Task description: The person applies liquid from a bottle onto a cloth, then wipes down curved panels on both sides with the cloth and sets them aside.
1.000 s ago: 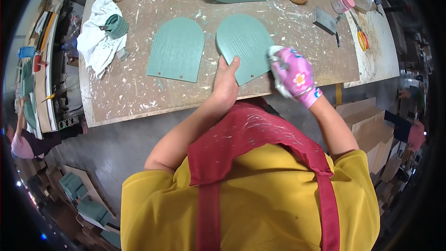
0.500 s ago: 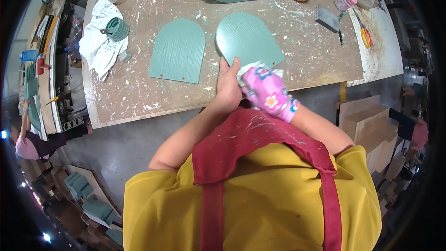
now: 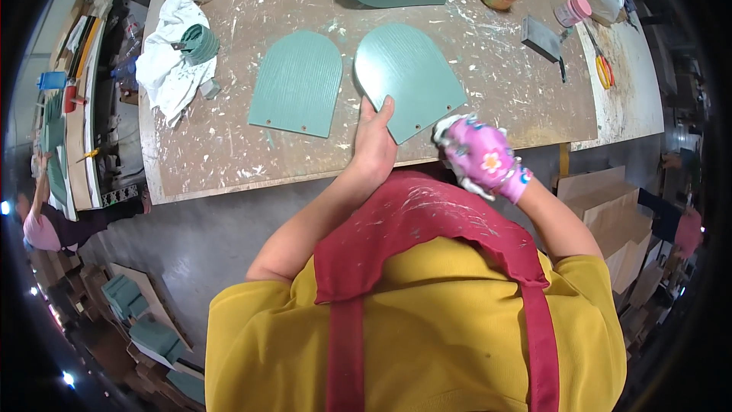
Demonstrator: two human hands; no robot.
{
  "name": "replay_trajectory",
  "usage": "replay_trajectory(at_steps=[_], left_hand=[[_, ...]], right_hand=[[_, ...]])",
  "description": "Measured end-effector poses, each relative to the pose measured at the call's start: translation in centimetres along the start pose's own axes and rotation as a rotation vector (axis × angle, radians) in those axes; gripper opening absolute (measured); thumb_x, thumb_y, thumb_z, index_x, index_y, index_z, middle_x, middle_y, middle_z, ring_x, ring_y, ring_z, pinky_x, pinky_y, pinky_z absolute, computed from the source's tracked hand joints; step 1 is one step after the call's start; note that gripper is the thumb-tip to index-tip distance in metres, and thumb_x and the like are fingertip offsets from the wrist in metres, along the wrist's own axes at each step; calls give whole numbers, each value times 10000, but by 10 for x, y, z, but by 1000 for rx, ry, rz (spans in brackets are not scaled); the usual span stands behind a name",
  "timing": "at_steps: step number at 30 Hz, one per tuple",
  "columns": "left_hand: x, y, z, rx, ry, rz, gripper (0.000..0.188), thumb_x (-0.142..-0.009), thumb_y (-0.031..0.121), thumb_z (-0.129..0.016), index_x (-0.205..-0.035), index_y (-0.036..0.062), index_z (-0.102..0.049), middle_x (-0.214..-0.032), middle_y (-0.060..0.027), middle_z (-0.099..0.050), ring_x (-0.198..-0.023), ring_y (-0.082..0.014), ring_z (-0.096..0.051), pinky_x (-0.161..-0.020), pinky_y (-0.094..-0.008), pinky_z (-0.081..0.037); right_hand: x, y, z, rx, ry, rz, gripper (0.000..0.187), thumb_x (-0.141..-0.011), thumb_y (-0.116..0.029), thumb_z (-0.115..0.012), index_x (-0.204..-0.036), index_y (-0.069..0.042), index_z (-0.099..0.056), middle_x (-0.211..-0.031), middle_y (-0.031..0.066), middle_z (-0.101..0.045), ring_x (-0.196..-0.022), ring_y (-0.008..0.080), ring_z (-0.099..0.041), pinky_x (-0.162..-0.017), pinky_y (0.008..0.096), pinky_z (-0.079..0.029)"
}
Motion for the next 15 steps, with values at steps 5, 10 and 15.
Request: replay_trajectory(at_steps=[5, 10, 15], left_hand=[[0, -2, 1, -23, 49, 38, 491, -983, 123, -414, -1426, 123, -203, -1418, -96, -352, -1277, -230, -397, -1056, -389, -344], [6, 5, -2, -13, 11, 42, 465, -973, 90, -419, -1404, 87, -245, -1375, -91, -405, -1262, -215, -411, -1051, -376, -340], [8, 11, -1, -110, -9, 54, 478, -955, 79, -454, -1399, 78, -279, -1358, -87, -428, -1243, -208, -432, -1035, -380, -361]], right_hand=[[-29, -51, 5, 126, 185, 222, 222, -830, -201, -594, -1007, -68, -595, -912, 160, -612, -776, 355, -616, -664, 429, -505], [-15, 59, 11, -104, 214, -217, 180, -832, -157, -570, -978, -57, -605, -909, 168, -622, -816, 320, -627, -711, 412, -499], [-2, 110, 85, -147, 474, -313, 255, -831, -178, -583, -1040, -33, -611, -939, 209, -637, -844, 360, -630, -734, 401, -513]])
Point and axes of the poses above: each hand's wrist, its own x-axis away from the middle knuckle, its own z-axis out of the back of the hand, y = z × x, the point moved 7 cm from there along -x, towards the middle knuckle
